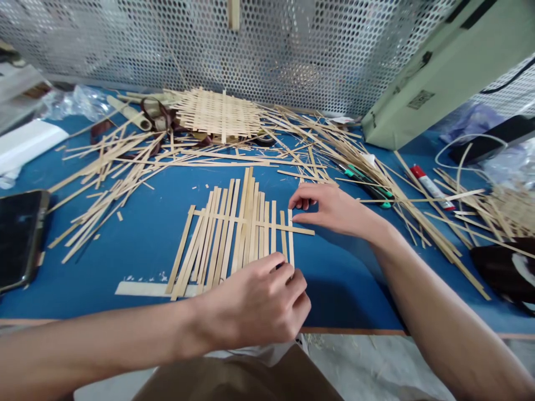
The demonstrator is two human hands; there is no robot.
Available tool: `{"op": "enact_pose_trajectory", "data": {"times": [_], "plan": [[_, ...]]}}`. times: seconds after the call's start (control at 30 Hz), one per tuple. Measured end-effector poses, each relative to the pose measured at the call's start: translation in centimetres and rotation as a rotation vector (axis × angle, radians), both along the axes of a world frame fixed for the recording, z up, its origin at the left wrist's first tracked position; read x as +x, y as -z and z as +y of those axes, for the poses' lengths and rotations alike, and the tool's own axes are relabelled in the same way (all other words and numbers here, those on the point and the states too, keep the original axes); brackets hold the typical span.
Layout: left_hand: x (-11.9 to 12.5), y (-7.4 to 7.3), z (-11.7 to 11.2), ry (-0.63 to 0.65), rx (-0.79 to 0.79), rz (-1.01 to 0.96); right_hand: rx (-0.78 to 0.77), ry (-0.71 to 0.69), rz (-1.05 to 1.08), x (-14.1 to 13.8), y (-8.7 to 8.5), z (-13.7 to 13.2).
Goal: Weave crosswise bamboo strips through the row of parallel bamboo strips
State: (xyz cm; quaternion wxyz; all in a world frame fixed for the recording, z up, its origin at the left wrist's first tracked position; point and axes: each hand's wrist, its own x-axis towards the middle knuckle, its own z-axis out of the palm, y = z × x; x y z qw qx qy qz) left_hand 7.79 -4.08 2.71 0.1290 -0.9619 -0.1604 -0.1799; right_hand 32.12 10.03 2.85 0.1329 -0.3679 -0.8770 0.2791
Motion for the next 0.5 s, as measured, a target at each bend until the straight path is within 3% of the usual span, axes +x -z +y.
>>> {"op": "enact_pose_trajectory", "data": {"times": [0.5], "plan": [[-0.67,0.25,0.10,-0.010,-0.022,0.004,-0.005,0.061,0.019,-0.90,0.20,-0.47]]}}
